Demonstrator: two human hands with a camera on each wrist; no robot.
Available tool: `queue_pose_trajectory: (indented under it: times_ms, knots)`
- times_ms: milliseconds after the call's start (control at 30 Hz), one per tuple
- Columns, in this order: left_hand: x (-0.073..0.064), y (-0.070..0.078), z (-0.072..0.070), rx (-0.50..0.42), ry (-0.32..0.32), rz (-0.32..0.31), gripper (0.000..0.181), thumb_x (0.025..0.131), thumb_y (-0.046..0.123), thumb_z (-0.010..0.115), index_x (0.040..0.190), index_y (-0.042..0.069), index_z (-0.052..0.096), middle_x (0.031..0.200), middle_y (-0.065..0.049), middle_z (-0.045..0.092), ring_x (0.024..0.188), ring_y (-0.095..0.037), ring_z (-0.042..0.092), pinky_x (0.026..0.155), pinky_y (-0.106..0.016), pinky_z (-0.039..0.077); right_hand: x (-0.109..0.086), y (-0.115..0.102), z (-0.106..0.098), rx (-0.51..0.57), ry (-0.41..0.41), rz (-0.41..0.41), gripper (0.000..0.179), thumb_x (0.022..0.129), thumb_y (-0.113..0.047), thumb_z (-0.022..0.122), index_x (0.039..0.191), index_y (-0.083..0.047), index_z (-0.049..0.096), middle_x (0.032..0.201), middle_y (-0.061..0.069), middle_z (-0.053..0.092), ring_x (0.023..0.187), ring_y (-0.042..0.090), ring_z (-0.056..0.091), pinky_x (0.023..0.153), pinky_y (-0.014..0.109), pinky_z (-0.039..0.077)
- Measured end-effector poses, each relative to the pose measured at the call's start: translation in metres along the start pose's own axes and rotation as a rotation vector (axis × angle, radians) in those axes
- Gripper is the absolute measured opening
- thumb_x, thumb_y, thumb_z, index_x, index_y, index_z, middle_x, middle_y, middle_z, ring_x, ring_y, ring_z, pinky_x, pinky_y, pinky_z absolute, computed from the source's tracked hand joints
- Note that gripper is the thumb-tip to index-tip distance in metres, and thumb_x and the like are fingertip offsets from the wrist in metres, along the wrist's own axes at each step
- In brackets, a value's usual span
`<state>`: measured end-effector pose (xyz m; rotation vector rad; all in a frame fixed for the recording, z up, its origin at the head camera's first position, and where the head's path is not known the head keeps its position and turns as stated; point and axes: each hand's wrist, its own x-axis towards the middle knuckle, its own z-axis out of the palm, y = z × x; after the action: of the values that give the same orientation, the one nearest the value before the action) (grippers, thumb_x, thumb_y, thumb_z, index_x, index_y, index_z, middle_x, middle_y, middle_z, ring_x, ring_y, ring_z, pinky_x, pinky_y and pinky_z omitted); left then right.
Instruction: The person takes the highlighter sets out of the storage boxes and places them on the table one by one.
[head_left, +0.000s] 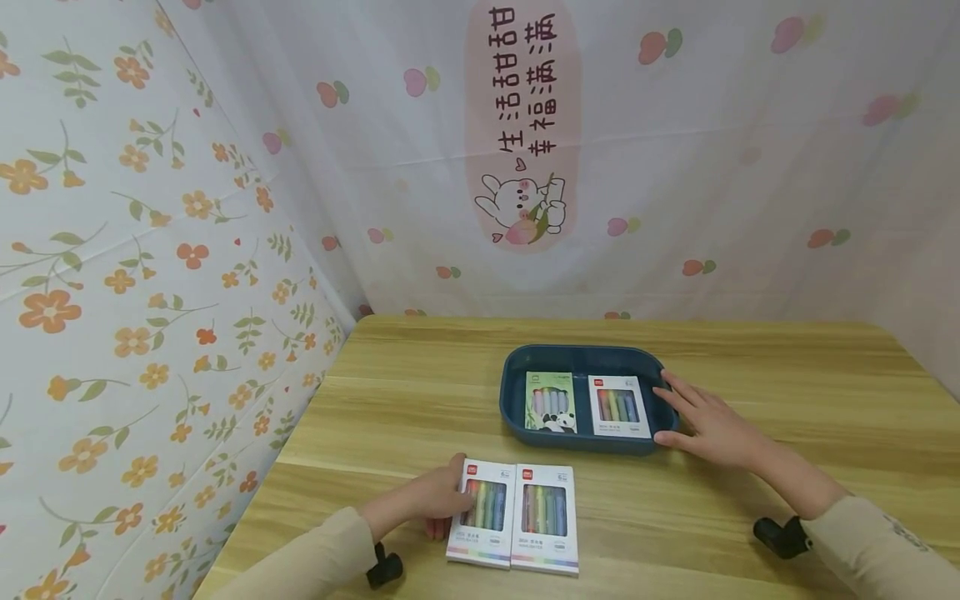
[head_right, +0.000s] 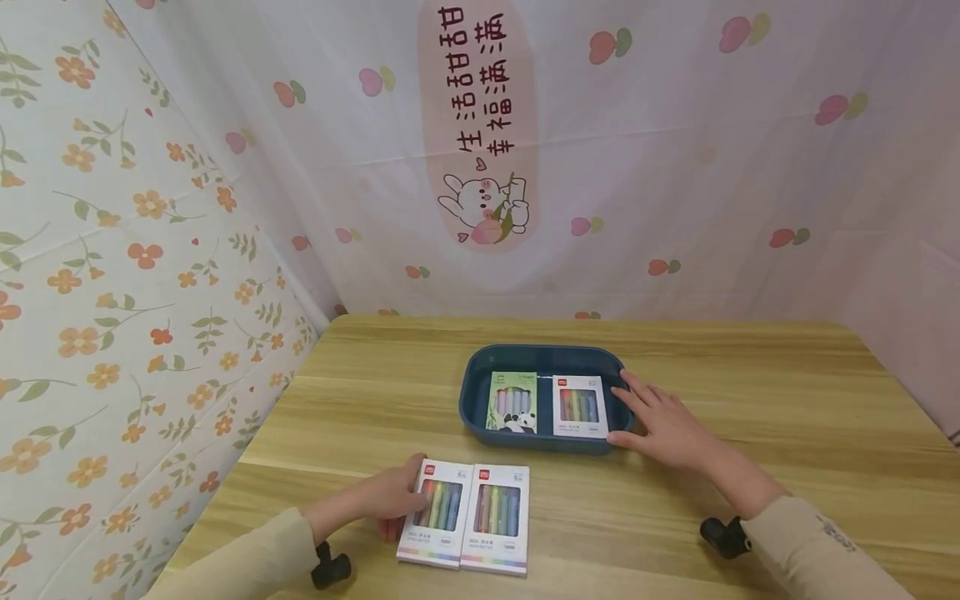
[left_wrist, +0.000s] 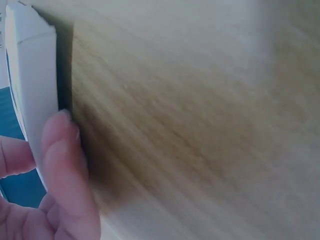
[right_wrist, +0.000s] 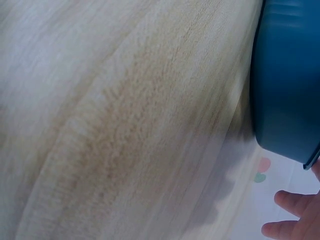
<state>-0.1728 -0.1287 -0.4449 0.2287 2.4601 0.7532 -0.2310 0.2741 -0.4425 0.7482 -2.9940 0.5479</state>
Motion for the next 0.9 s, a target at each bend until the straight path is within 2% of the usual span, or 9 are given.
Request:
queue_pose_trajectory:
  times_ms: [200,367,567,700,900]
  knots:
    - [0.005,0.004,0.002,0.064,0.055,-0.006,0.057,0.078,0.019,0.05,0.124,0.003,0.021,0.053,-0.007,0.05,0.031,-0.015,0.044,0.028,-0.027,0.038,0.0,0.001,0.002,-0.001,0.004,-0.009,0.071,0.074,-0.049,0.052,0.128,-0.008,0.032,0.137,0.011,0.012,0.118,0.038,0.019,0.089,0.057,0.018]
    - [0.009,0.004,0.005,0.106,0.093,-0.02,0.059,0.076,0.018,0.05,0.126,0.003,0.021,0.053,-0.006,0.049,0.029,-0.011,0.04,0.027,-0.023,0.035,0.001,0.003,0.004,-0.006,0.009,-0.017,0.07,0.074,-0.049,0.052,0.128,-0.008,0.031,0.137,0.011,0.011,0.118,0.038,0.019,0.089,0.057,0.019]
    - [0.011,0.003,0.006,0.108,0.094,-0.02,0.062,0.076,0.019,0.051,0.127,0.004,0.019,0.054,-0.006,0.049,0.028,-0.011,0.039,0.027,-0.023,0.035,0.001,0.002,0.004,-0.006,0.007,-0.013,0.071,0.074,-0.049,0.052,0.128,-0.008,0.031,0.138,0.011,0.011,0.118,0.038,0.018,0.089,0.057,0.018]
    - [0.011,0.002,0.007,0.091,0.081,-0.006,0.065,0.076,0.019,0.052,0.129,0.004,0.016,0.052,-0.006,0.05,0.028,-0.011,0.039,0.026,-0.022,0.034,0.001,0.001,0.003,-0.001,0.009,-0.009,0.071,0.074,-0.049,0.052,0.128,-0.008,0.032,0.138,0.01,0.011,0.118,0.038,0.018,0.089,0.057,0.018]
    - [0.01,0.005,0.009,0.055,0.077,-0.017,0.066,0.076,0.02,0.053,0.129,0.004,0.017,0.052,-0.006,0.049,0.029,-0.011,0.04,0.026,-0.022,0.034,0.001,0.001,0.002,-0.006,0.013,-0.007,0.071,0.074,-0.049,0.052,0.127,-0.007,0.032,0.137,0.011,0.012,0.118,0.039,0.018,0.088,0.058,0.019]
